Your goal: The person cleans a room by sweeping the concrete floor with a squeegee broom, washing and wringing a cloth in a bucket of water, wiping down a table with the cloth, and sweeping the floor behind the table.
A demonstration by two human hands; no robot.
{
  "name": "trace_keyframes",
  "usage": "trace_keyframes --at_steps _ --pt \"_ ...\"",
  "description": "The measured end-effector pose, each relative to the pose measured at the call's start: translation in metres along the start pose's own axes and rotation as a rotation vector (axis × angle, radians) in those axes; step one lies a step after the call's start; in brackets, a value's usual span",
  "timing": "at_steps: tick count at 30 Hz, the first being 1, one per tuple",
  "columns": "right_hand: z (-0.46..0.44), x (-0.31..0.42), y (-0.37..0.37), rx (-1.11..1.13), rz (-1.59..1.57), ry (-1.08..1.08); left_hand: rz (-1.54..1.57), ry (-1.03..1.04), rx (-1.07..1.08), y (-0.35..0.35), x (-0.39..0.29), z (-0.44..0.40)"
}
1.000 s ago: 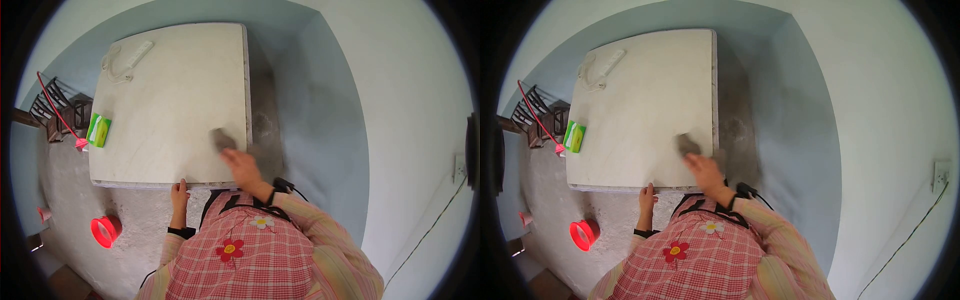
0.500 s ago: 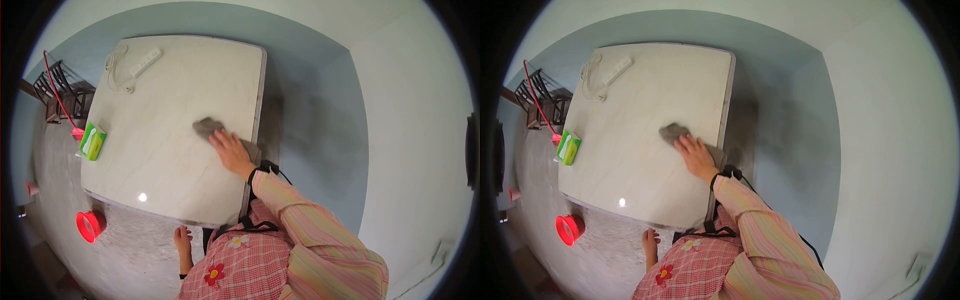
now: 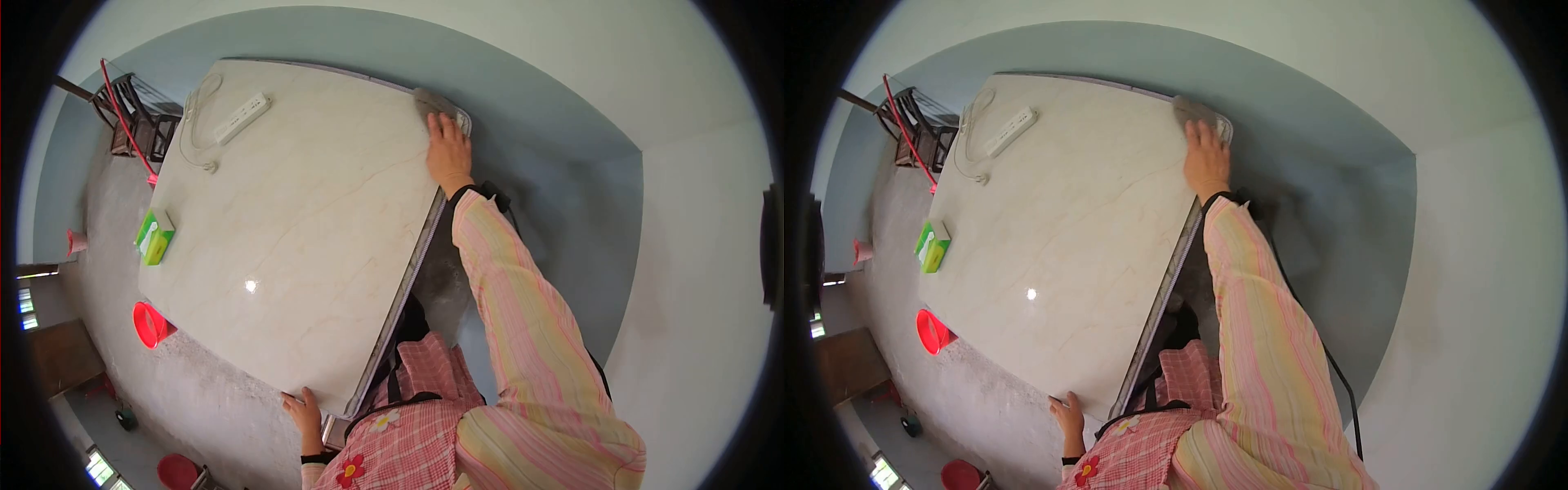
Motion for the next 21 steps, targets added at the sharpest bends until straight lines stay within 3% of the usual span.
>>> trace_keyframes --at_steps 6,7,8,11,14,16,18,21 --pt "0.031 -0.088 -0.003 0.275 0.316 0.336 0.029 0.051 -0.01 0.005 0.008 -0.01" --pt "0.056 -0.112 -0.008 0.037 0.357 0.224 0.048 0.046 -0.011 0.007 0.008 -0.007" --pt "0.08 -0.13 -0.019 0.308 0.415 0.341 0.058 0.045 -0.023 0.007 0.006 -0.007" --pt "0.178 -0.165 -0.033 0.696 0.308 0.325 0.122 0.092 -0.106 0.014 0.013 -0.012" --pt "0.21 -0.141 -0.099 0.545 0.297 0.322 0.185 0.123 -0.194 0.018 0.018 -0.009" --pt "0.205 -0.111 -0.138 0.279 0.114 0.392 0.202 0.122 -0.21 0.015 0.013 -0.01" --pt "0.183 -0.046 -0.168 0.051 -0.053 0.136 0.216 0.119 -0.213 0.011 0.01 -0.006" --pt "0.144 0.066 -0.197 -0.032 -0.305 -0.088 0.214 0.105 -0.201 0.017 0.016 -0.012"
Point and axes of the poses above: each hand's wrist, its own z-axis away from the middle knuckle, its own y-axis out of the palm, x = y × z, the point moved 8 cm from there along -z, towards the middle knuckle, and after that the axes turned 2 degrees about -x, right-handed, at the moved point
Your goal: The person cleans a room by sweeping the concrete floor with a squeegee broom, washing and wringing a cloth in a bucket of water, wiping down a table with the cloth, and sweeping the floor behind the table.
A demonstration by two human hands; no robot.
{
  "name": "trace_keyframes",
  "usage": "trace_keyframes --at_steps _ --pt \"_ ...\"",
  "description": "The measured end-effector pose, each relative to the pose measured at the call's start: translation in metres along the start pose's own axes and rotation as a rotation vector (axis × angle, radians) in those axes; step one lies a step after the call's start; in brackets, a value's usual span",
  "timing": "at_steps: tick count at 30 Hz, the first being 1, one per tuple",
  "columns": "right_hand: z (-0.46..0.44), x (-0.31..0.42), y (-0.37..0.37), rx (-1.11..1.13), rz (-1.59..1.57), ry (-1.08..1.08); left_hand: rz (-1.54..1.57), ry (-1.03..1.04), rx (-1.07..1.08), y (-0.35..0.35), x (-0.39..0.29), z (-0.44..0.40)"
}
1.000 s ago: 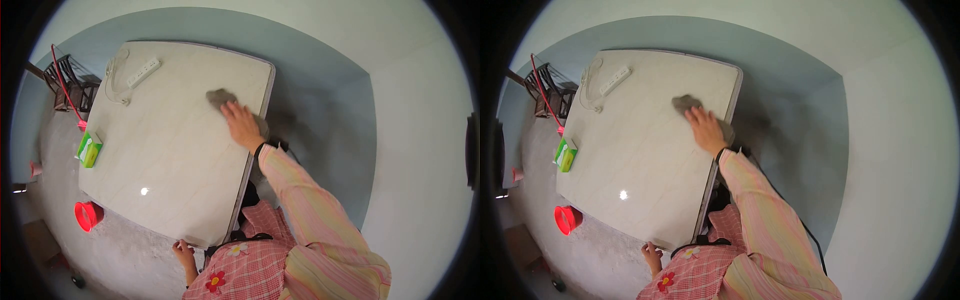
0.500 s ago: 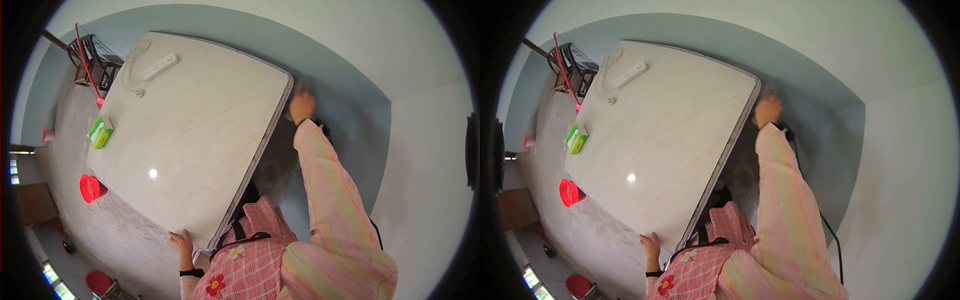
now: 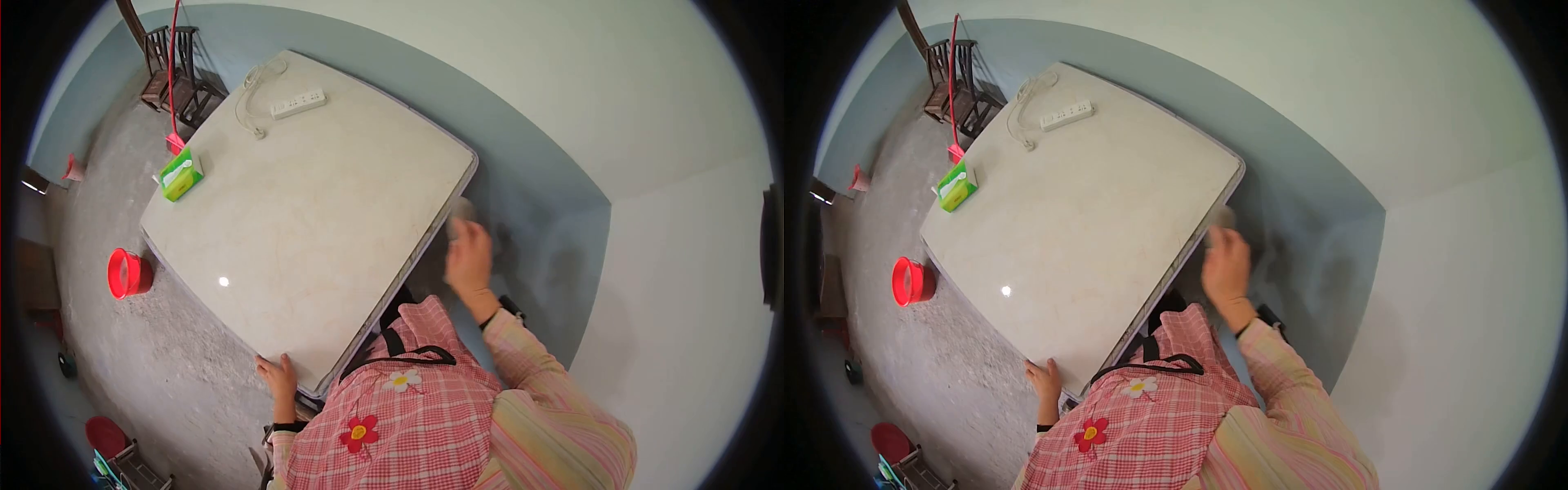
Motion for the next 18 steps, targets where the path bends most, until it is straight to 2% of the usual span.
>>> trace_keyframes --at_steps 2,3,4,5,6,7,8,10,14,16,18 --pt "-0.007 0.048 0.052 0.152 -0.131 -0.156 -0.017 -0.006 -0.019 0.0 0.006 -0.001" --pt "0.004 0.05 0.107 0.291 -0.27 -0.04 -0.031 -0.014 -0.032 0.001 0.008 0.0" --pt "0.007 0.094 0.116 0.286 -0.201 -0.403 -0.033 -0.022 -0.036 0.002 0.009 0.001" --pt "0.019 0.108 0.156 0.474 -0.213 -0.45 -0.027 -0.044 -0.036 0.001 0.01 0.003" --pt "0.027 0.129 0.174 0.596 -0.121 -0.643 -0.023 -0.067 -0.037 -0.002 0.008 0.006" --pt "0.024 0.141 0.19 0.644 -0.197 -0.704 -0.027 -0.076 -0.044 -0.006 0.001 0.009" --pt "0.011 0.146 0.198 0.597 -0.315 -0.741 -0.034 -0.151 -0.008 -0.009 0.0 0.014" --pt "-0.029 0.151 0.224 0.536 -0.316 -0.759 -0.05 -0.242 0.029 -0.002 -0.008 0.018" --pt "-0.136 0.111 0.278 0.426 -0.248 -0.467 -0.192 -0.251 0.036 -0.006 -0.015 0.021" --pt "-0.182 0.081 0.289 0.342 -0.176 -0.368 -0.237 -0.367 0.101 -0.005 -0.012 0.025" --pt "-0.216 0.052 0.296 0.288 -0.165 -0.313 -0.243 -0.393 0.092 -0.002 -0.003 0.023"
Point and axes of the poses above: each hand's wrist, its own z-axis away from the middle knuckle, its own y-axis out of the palm, x = y × z, the point moved 8 cm from there along -z, towards the middle knuckle, and after that the axes turned 2 degrees about -x, right-handed, at the moved point
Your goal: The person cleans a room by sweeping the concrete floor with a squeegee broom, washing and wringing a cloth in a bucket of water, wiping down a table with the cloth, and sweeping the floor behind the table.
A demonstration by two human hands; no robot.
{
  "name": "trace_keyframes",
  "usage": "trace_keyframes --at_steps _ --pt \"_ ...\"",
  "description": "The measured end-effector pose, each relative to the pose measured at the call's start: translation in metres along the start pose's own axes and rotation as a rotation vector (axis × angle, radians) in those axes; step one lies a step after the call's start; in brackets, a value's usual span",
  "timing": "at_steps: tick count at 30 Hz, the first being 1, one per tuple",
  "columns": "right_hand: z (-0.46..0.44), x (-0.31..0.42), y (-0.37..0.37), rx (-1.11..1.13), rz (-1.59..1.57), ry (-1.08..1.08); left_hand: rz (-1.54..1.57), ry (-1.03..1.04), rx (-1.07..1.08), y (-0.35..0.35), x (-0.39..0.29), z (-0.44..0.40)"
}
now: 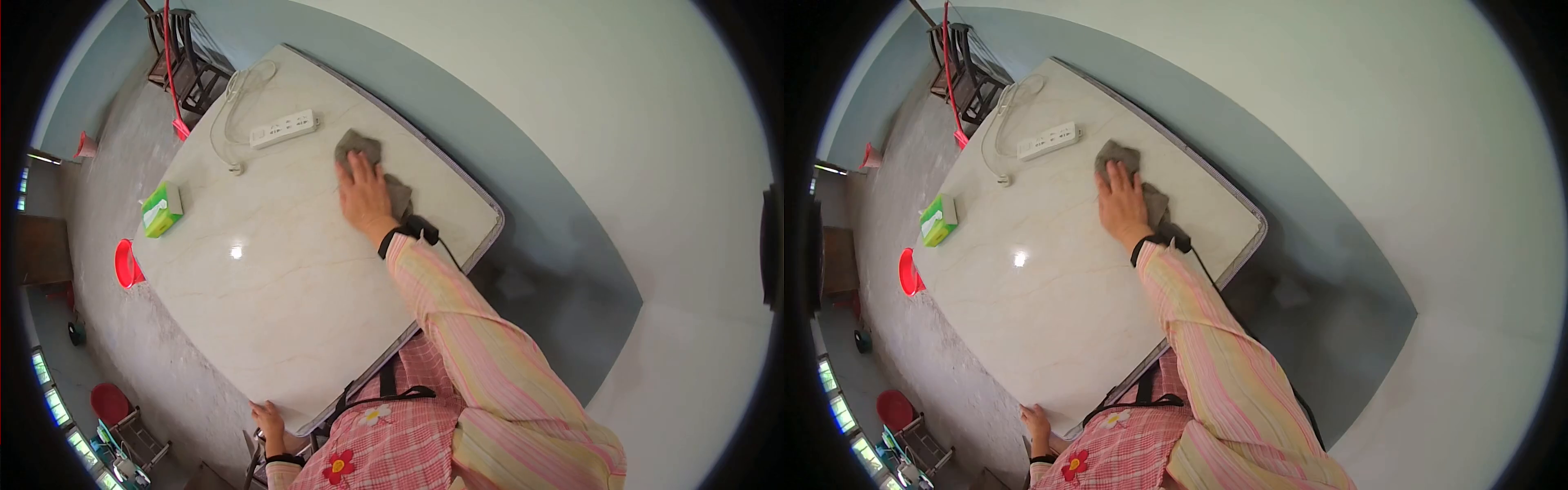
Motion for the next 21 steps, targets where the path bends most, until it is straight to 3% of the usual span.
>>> trace_keyframes --at_steps 8,16,19,20,21 --pt "0.008 -0.079 -0.034 -0.089 0.16 0.196 0.017 -0.025 0.01 -0.007 -0.009 0.0" --pt "0.146 -0.144 -0.123 -0.141 0.454 0.446 0.064 0.045 -0.122 0.004 0.002 -0.005" --pt "0.222 -0.185 -0.143 -0.053 0.349 0.526 0.107 0.038 -0.163 -0.002 -0.008 0.0" --pt "0.27 -0.222 -0.124 0.151 0.283 0.594 0.096 0.054 -0.188 -0.004 -0.008 0.003" --pt "0.315 -0.233 -0.143 0.216 0.244 1.026 0.111 0.055 -0.208 -0.004 -0.007 0.002"
Point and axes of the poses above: each hand's wrist, its own z-axis away from the middle knuckle, its own y-axis out of the palm, x = y × z, the point moved 8 cm from there along -z, towards the middle knuckle, and after that the axes turned 2 degrees about -x, right-handed, at the moved point
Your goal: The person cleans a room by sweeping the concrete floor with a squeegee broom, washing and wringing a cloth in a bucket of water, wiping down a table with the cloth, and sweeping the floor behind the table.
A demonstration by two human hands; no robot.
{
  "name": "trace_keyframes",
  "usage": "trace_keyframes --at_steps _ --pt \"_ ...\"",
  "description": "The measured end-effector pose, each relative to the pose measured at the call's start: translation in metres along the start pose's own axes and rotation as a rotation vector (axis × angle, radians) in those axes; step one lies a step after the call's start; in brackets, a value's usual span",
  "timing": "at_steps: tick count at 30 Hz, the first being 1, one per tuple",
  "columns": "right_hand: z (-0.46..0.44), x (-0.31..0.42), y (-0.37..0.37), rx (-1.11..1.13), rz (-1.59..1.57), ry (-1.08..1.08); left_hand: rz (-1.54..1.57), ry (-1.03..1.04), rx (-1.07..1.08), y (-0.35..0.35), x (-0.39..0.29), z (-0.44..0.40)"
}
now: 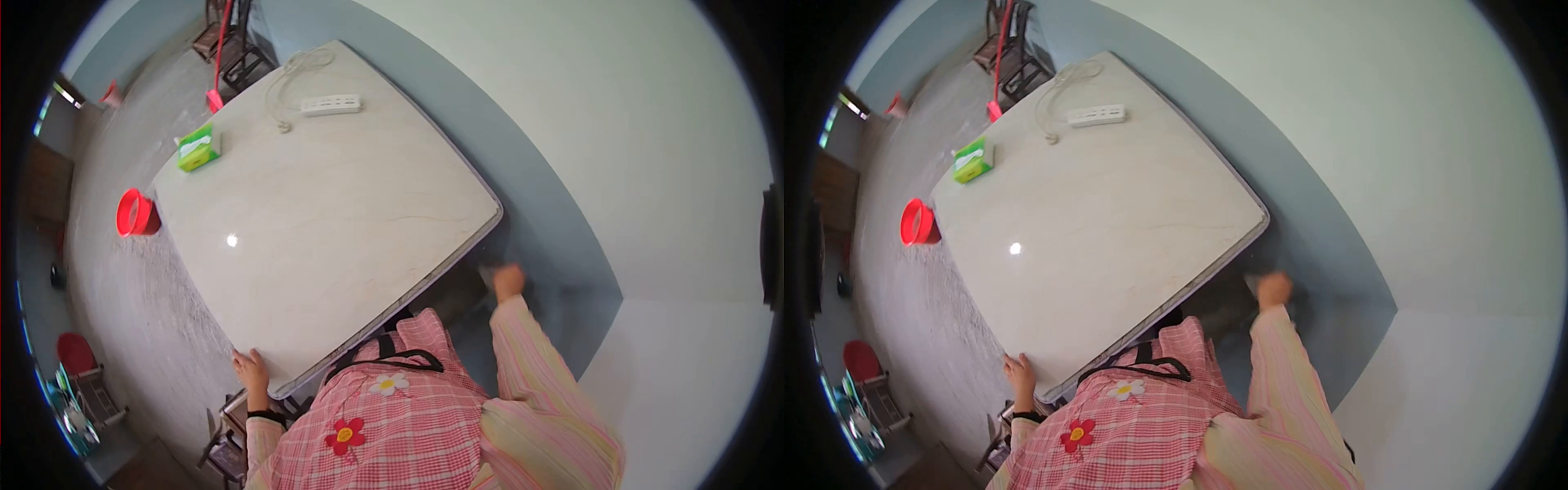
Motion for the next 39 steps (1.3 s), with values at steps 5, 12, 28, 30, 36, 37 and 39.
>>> trace_keyframes --at_steps 5,12,28,30,36,37,39 --pt "0.077 -0.03 -0.064 -0.262 -0.063 0.011 -0.033 0.021 -0.045 0.001 0.0 0.001" --pt "0.142 0.187 -0.124 -0.347 -0.442 -0.828 -0.034 -0.033 -0.052 -0.004 -0.004 0.004" --pt "0.309 0.535 0.114 0.034 -0.253 -1.685 -0.057 -0.097 -0.043 -0.003 -0.003 0.016" --pt "0.284 0.56 0.113 0.06 -0.282 -1.601 -0.057 -0.097 -0.035 -0.005 -0.004 0.017" --pt "0.213 0.552 0.11 -0.026 -0.138 -1.413 -0.062 -0.101 -0.03 -0.006 -0.005 0.018" --pt "0.196 0.542 0.105 -0.055 -0.123 -1.364 -0.057 -0.106 -0.021 -0.006 -0.004 0.018" --pt "0.158 0.516 0.092 -0.108 -0.072 -1.271 -0.047 -0.109 -0.015 -0.005 -0.004 0.016"
Point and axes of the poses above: each hand's wrist, its own z-axis away from the middle knuckle, its own y-axis out of the palm, x = y × z, the point moved 8 cm from there along -z, towards the middle knuckle, and after that the axes turned 2 degrees about -x, right-handed, at the moved point
